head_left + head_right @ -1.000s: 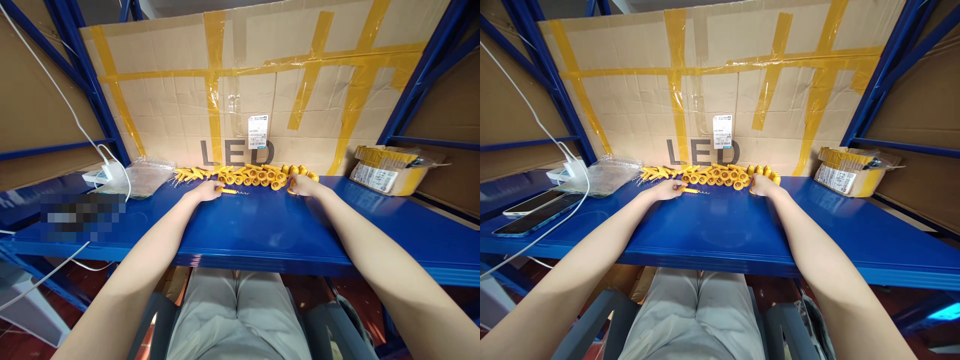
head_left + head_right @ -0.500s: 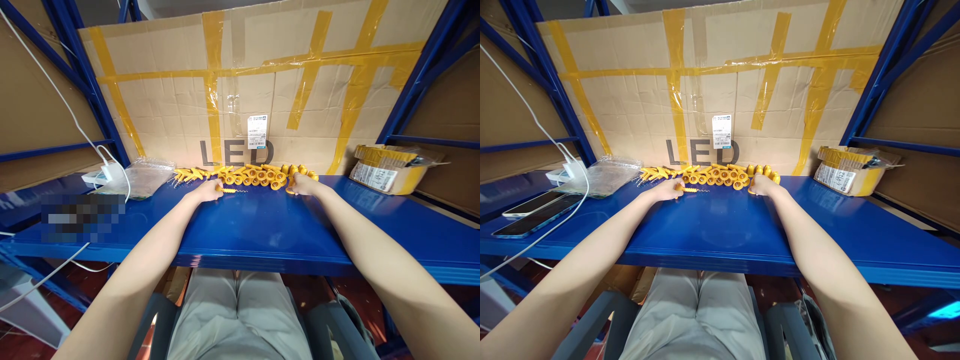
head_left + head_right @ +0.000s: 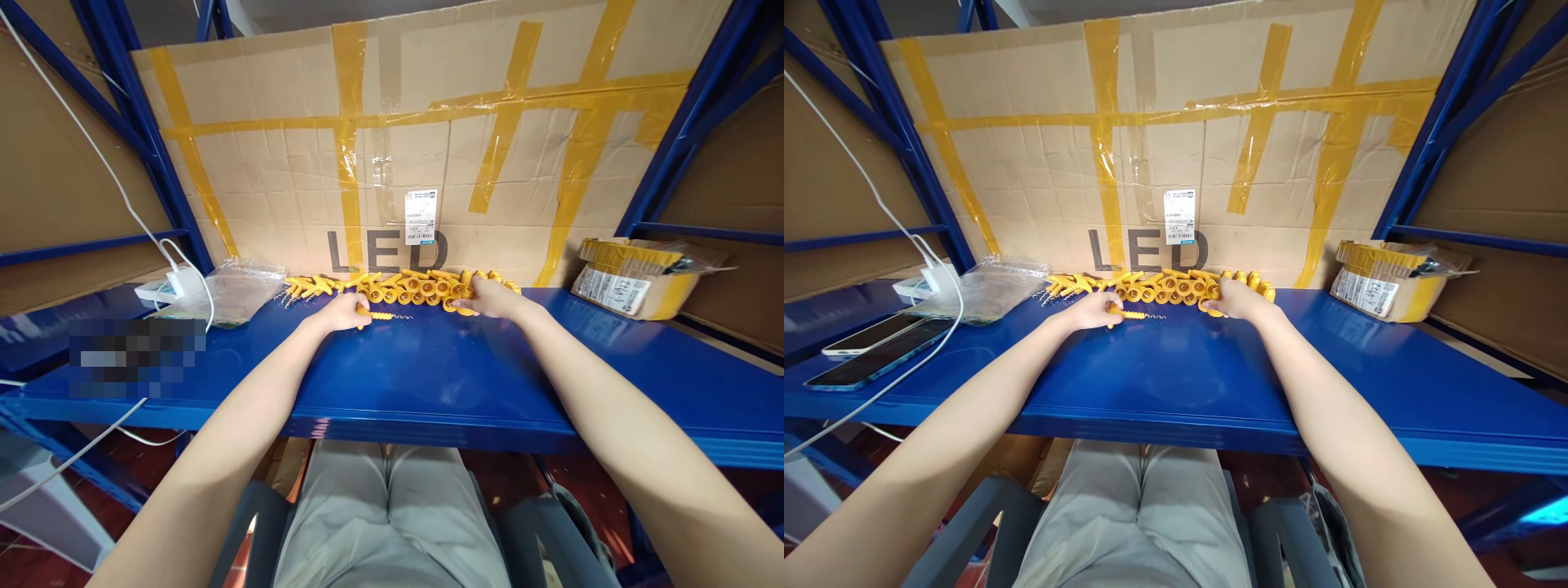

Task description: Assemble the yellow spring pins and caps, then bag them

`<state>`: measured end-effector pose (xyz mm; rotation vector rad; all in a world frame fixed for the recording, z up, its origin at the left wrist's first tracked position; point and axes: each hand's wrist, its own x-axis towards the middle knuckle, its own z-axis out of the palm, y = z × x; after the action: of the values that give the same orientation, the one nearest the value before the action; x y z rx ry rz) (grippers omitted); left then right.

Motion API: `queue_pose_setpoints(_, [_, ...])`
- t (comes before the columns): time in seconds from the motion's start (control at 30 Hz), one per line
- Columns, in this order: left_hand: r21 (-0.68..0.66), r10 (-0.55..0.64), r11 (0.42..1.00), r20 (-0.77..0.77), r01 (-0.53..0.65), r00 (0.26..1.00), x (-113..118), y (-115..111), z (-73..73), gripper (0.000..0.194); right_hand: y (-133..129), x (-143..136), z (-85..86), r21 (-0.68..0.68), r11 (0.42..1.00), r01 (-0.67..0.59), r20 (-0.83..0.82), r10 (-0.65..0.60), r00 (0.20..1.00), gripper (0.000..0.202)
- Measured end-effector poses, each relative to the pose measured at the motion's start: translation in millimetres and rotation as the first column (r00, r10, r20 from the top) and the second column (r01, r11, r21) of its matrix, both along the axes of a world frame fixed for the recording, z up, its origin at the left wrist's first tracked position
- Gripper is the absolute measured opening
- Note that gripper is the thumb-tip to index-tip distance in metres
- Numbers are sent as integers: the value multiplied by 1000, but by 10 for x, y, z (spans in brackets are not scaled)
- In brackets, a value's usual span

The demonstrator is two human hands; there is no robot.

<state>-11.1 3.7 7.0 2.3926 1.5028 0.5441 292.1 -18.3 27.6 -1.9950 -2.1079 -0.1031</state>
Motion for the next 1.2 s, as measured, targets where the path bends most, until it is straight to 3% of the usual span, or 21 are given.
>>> queue_pose_setpoints(0.13, [-3,-16,1000,22,16,1000,11,-21,5,19,-94,-111,22,-104,990,-100,-68,93,993,28])
queue_pose_setpoints(0.3, [-3,-35,999,25,35,999,13,-39,11,17,-104,-190,-23,-54,958,-281,-69,277,958,23])
queue_pose_setpoints(0.53, [-25,-49,998,57,50,997,18,-36,-1,16,-46,-279,-140,-27,927,-373,-89,370,925,24])
queue_pose_setpoints(0.67, [-50,-68,996,103,73,992,22,-27,-14,15,1,-305,-197,10,925,-380,-54,380,924,30])
queue_pose_setpoints(0.93, [-67,-70,995,122,78,990,55,-51,-12,17,-1,-356,-222,25,901,-432,-28,433,901,24])
queue_pose_setpoints(1.2, [-61,-71,995,136,80,988,62,-49,-14,14,-54,-357,-178,12,962,-272,113,269,956,21])
